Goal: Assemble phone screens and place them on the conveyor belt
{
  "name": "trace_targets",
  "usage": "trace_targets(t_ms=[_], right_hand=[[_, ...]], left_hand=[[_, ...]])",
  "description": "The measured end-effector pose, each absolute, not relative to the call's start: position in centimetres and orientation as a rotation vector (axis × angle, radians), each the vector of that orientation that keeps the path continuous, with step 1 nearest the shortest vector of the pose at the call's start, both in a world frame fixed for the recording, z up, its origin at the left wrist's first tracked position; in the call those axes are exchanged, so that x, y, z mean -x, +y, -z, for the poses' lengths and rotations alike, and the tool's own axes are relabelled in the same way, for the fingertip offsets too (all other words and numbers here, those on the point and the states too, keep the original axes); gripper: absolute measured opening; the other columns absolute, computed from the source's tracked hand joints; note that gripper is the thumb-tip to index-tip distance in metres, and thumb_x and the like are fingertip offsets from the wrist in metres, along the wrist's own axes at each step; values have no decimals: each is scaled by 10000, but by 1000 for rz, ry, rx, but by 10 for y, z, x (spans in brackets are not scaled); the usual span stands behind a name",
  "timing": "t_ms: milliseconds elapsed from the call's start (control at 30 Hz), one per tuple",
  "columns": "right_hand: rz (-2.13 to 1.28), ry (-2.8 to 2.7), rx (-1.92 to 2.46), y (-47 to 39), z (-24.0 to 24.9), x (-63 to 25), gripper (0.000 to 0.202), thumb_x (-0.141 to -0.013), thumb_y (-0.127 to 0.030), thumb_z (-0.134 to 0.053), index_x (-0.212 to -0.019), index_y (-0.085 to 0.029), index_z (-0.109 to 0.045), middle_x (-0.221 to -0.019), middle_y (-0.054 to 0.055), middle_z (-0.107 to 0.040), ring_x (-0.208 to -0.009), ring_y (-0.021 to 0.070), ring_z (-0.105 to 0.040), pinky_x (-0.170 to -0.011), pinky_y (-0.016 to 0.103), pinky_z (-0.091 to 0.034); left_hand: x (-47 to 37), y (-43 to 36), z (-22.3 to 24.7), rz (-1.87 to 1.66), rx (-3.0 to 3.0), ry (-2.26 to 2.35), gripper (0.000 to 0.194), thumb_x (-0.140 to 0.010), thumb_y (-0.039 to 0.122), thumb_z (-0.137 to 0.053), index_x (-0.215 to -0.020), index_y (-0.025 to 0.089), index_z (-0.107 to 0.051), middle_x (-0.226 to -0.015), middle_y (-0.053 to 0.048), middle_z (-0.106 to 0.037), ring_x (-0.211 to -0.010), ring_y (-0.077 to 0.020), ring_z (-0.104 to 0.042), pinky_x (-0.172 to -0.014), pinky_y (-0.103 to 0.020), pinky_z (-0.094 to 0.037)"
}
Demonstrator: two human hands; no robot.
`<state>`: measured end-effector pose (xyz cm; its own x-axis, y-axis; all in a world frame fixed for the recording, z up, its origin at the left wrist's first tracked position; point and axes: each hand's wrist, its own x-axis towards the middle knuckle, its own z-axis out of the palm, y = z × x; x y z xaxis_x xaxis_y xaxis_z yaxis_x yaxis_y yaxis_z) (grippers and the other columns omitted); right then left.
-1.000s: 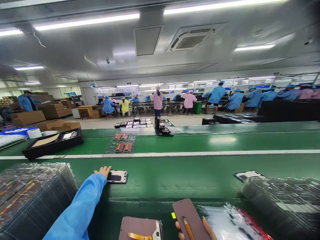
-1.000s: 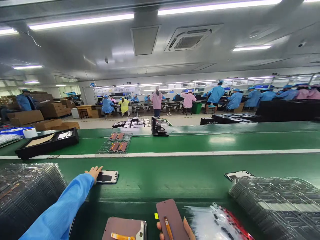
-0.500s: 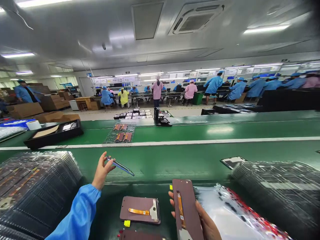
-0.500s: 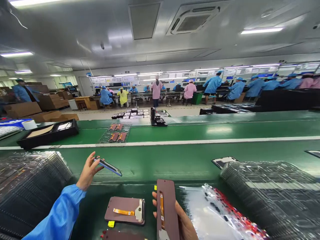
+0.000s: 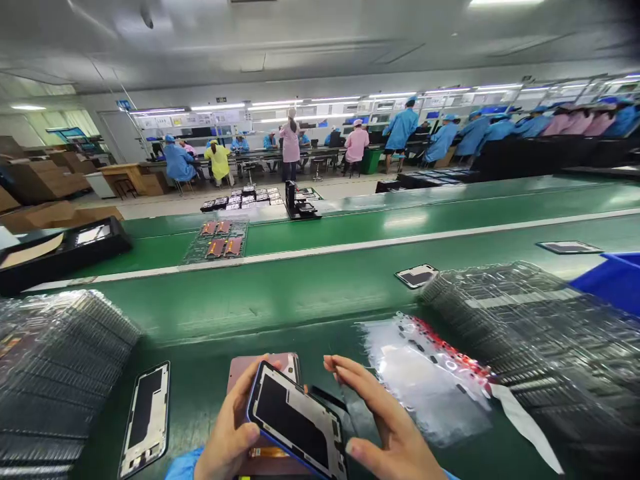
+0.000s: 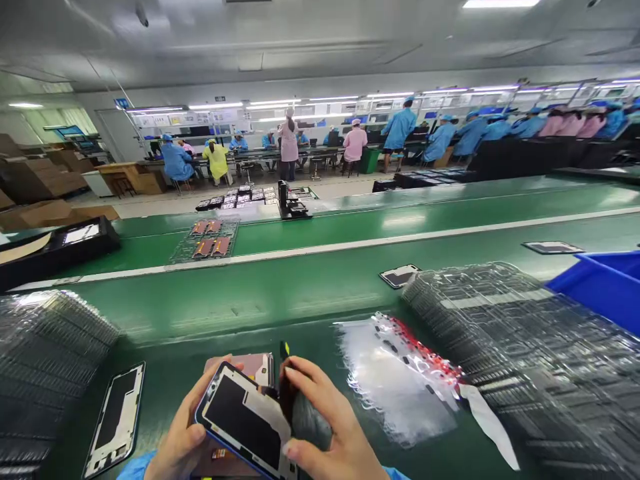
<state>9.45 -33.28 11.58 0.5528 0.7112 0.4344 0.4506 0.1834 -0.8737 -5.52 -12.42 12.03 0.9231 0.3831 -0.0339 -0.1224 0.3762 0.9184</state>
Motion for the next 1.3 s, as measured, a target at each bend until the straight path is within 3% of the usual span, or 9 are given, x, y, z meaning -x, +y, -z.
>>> trace_targets(t_ms=[200, 500, 700, 867, 1100, 1300], right_hand=[[-187, -1312, 1584, -331, -115, -88, 587, -892, -518, -609, -1426, -331, -455, -1470, 93, -487, -1325, 248, -495, -1070, 344, -437], [-150, -1414, 1670, -327, -113, -83, 583, -903, -537, -580, -1415, -282, -472, -1447, 117, -506, -1298, 245, -525, -1040, 338, -472], [56, -1509, 1701, -319, -109, -76, 595, -923, -530, -548, -1418, -209, -470, -1406, 167, -529, -1275, 252, -545, -1018, 325, -492], [116, -1550, 1730, -319, -108, -73, 571, -928, -519, -543, -1394, -195, -491, -1374, 179, -550, -1239, 262, -572, -992, 335, -514], [142, -1569, 1731, -317, -111, -71, 561, -947, -521, -504, -1397, -185, -483, -1385, 174, -536, -1260, 257, -551, -995, 330, -512], [160, -1583, 1719, -316, -111, -72, 565, -945, -520, -511, -1396, -182, -484, -1390, 168, -534, -1263, 249, -545, -1003, 328, -504]], left_hand=[[55, -128, -125, -256, -1186, 140, 845, -652, 570, -790, -1391, 268, -514, -1396, -144, -563, -1276, -390, -511, -1096, -491, -355], [50, -133, -123, -186, -1167, 0, 789, -674, 501, -810, -1385, 327, -518, -1392, -110, -575, -1310, -331, -498, -1098, -427, -369], [44, -142, -112, -208, -1081, -11, 796, -670, 396, -844, -1388, 326, -508, -1395, -137, -567, -1288, -336, -522, -1049, -434, -425], [44, -145, -120, -186, -1081, 21, 781, -647, 407, -860, -1357, 354, -539, -1376, -115, -590, -1323, -311, -491, -1108, -442, -356], [44, -144, -121, -172, -1083, 9, 783, -661, 408, -851, -1369, 373, -520, -1364, -130, -598, -1211, -317, -594, -973, -417, -490], [45, -143, -119, -171, -1096, 13, 798, -652, 416, -855, -1374, 366, -517, -1388, -138, -577, -1230, -323, -578, -980, -422, -486]])
